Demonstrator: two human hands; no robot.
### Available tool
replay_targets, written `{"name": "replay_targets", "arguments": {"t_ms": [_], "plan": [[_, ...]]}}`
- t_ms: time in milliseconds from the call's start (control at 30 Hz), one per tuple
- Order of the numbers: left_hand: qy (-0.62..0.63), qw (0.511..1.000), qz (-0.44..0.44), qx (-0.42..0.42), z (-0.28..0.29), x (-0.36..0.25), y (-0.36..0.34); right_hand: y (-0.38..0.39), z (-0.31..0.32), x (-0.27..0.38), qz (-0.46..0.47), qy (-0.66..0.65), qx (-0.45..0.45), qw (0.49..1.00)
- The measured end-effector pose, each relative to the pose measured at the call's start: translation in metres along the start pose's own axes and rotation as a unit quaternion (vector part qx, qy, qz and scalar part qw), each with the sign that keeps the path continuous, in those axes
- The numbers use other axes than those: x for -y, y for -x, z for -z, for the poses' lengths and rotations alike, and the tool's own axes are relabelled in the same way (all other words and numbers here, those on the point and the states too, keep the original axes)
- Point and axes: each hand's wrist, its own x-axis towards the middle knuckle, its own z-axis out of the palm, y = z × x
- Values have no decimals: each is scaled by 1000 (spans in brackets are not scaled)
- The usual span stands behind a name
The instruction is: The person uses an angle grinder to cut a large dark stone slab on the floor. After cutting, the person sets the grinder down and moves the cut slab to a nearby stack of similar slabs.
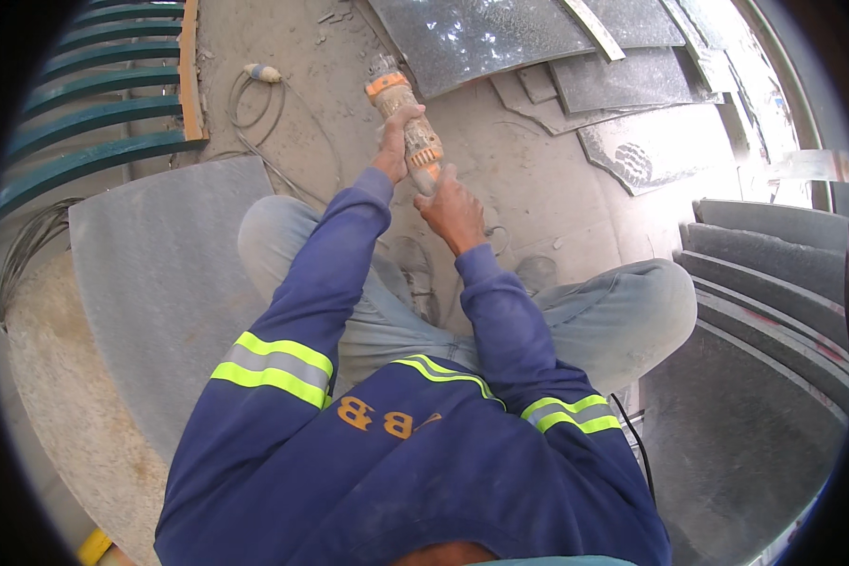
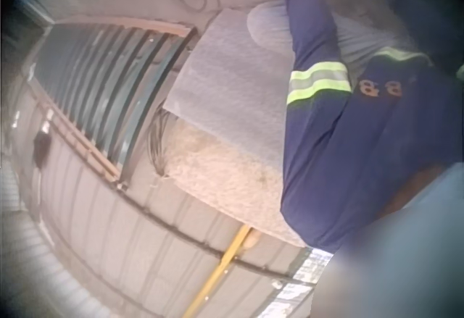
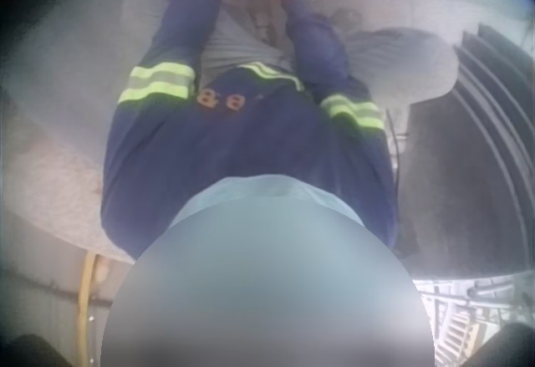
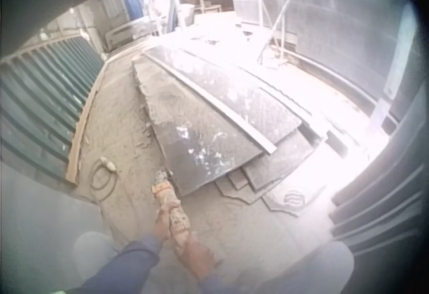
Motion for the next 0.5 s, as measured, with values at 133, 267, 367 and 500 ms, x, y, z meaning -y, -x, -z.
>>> {"name": "replay_targets", "arguments": {"t_ms": [133, 267, 367, 500], "plan": [[1, 1000, 7, 3, -3, -4, -5, -9, -2, 0, 11, 12, -15, 1000], [4, 1000, 3, 3, 0, -4, -5, -6, -1, 2, 0, -5, -4, 1000], [2, 1000, 6, 10, -7, -3, 2, 0, 3, 1, 4, -7, -8, 1000], [-5, 1000, -3, -3, -9, -4, 6, 2, 6, 1, -3, -5, 5, 1000]]}}
